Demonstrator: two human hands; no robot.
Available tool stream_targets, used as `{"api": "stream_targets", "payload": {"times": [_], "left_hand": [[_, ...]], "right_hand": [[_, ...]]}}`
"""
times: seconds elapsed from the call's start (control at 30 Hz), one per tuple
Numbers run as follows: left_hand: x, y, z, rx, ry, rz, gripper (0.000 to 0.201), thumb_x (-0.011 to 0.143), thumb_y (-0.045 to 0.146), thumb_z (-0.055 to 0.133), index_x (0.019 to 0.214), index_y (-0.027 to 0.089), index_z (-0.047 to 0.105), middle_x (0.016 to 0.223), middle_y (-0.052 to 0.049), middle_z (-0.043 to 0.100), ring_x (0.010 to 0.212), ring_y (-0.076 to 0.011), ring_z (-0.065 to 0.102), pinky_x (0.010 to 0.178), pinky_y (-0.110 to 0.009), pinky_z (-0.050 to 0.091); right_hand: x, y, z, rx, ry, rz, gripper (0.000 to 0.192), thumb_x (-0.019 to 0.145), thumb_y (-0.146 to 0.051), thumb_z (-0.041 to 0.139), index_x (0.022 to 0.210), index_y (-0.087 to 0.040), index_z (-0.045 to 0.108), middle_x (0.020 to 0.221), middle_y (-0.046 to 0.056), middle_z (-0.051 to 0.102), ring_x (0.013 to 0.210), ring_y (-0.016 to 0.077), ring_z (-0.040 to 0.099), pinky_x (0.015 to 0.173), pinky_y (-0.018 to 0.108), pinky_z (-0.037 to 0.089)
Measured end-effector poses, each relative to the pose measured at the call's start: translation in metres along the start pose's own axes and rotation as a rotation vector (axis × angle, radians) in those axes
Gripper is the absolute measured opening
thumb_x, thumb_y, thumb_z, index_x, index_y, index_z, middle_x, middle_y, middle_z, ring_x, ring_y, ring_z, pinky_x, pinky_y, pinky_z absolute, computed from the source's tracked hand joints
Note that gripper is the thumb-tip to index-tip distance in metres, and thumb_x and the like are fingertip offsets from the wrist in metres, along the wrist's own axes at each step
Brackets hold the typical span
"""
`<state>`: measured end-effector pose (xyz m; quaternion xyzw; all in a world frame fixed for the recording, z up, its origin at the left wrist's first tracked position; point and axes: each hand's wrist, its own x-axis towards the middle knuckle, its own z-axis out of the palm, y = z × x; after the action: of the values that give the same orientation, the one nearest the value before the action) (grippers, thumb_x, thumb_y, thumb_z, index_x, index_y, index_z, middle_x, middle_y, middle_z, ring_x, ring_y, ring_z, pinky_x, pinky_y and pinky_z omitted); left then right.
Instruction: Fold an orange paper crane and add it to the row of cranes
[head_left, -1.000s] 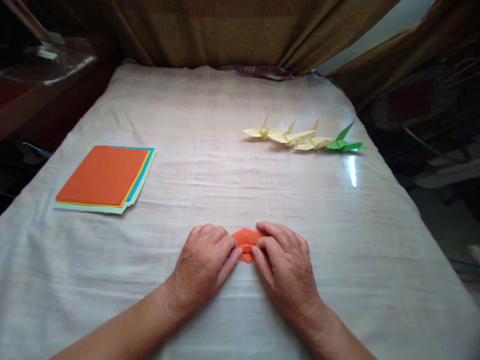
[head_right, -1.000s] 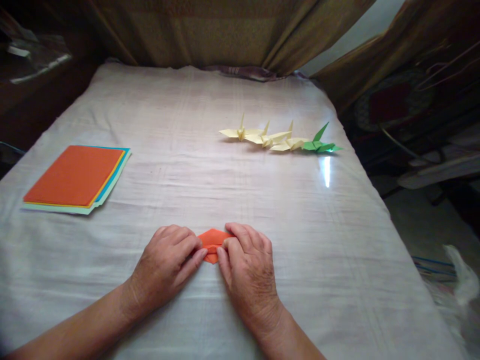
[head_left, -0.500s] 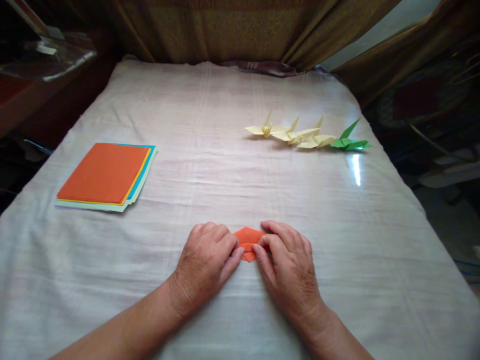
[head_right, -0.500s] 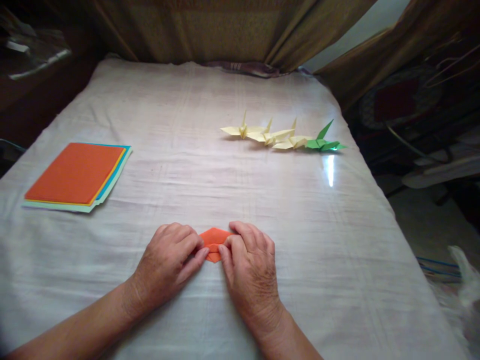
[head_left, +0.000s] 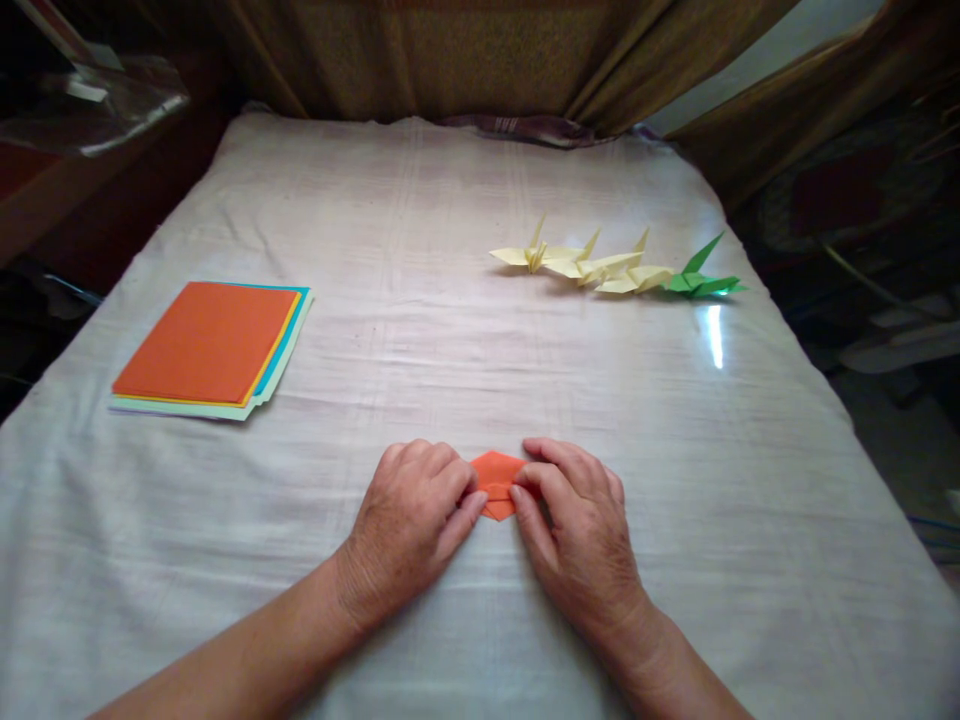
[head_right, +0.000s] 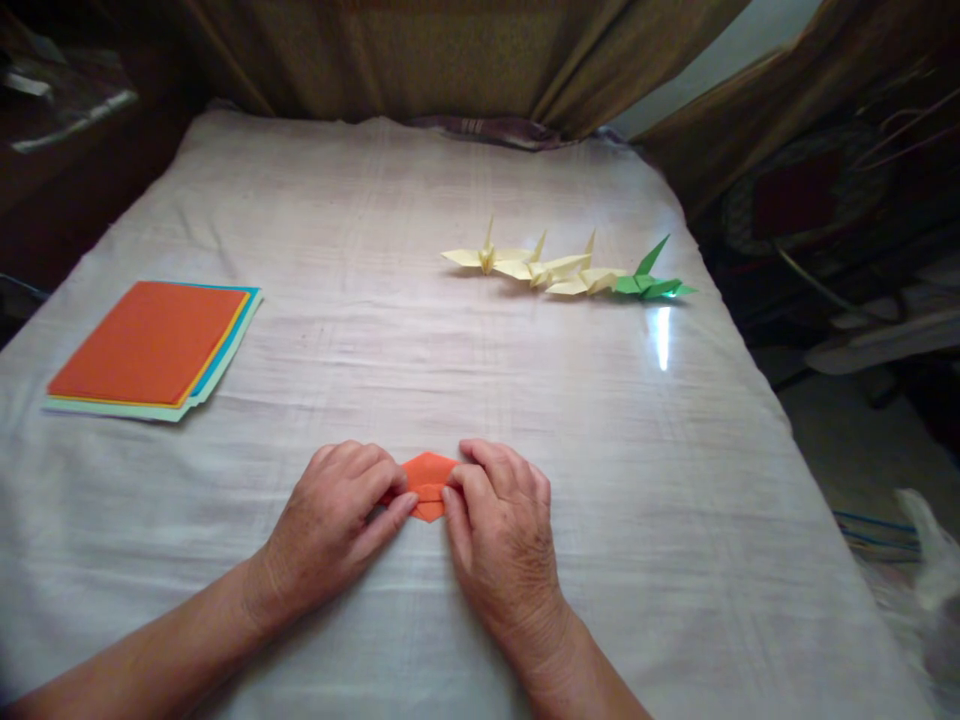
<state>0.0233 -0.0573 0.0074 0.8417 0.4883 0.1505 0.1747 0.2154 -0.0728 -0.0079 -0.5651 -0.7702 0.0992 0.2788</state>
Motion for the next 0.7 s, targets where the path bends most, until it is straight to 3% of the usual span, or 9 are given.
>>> {"api": "stream_targets", "payload": {"times": [0.3,0.7], "left_hand": [[0.0008,0.0009,-0.0035,-0.070,0.013,0.038,0.019,0.097,0.029,0.049,0.083,0.020,0.059,0.082,-0.002,0.063,0.079,-0.0199,0.052,0.075,-0.036,0.035],[0.0014,0.0029,-0.0001,0.015,0.029,0.039,0.020,0.095,0.026,0.049,0.078,0.019,0.057,0.079,-0.003,0.060,0.077,-0.0203,0.050,0.073,-0.036,0.034]], "right_hand": [[0.0006,0.0001,-0.0050,0.062,-0.039,-0.026,0.008,0.089,-0.021,0.055,0.086,-0.024,0.062,0.118,0.008,0.064,0.114,0.0248,0.056,0.097,0.043,0.037],[0.0030,-0.0044,-0.0022,0.019,-0.039,0.014,0.012,0.090,-0.023,0.054,0.078,-0.023,0.057,0.116,0.009,0.065,0.113,0.0253,0.056,0.096,0.043,0.037]]}}
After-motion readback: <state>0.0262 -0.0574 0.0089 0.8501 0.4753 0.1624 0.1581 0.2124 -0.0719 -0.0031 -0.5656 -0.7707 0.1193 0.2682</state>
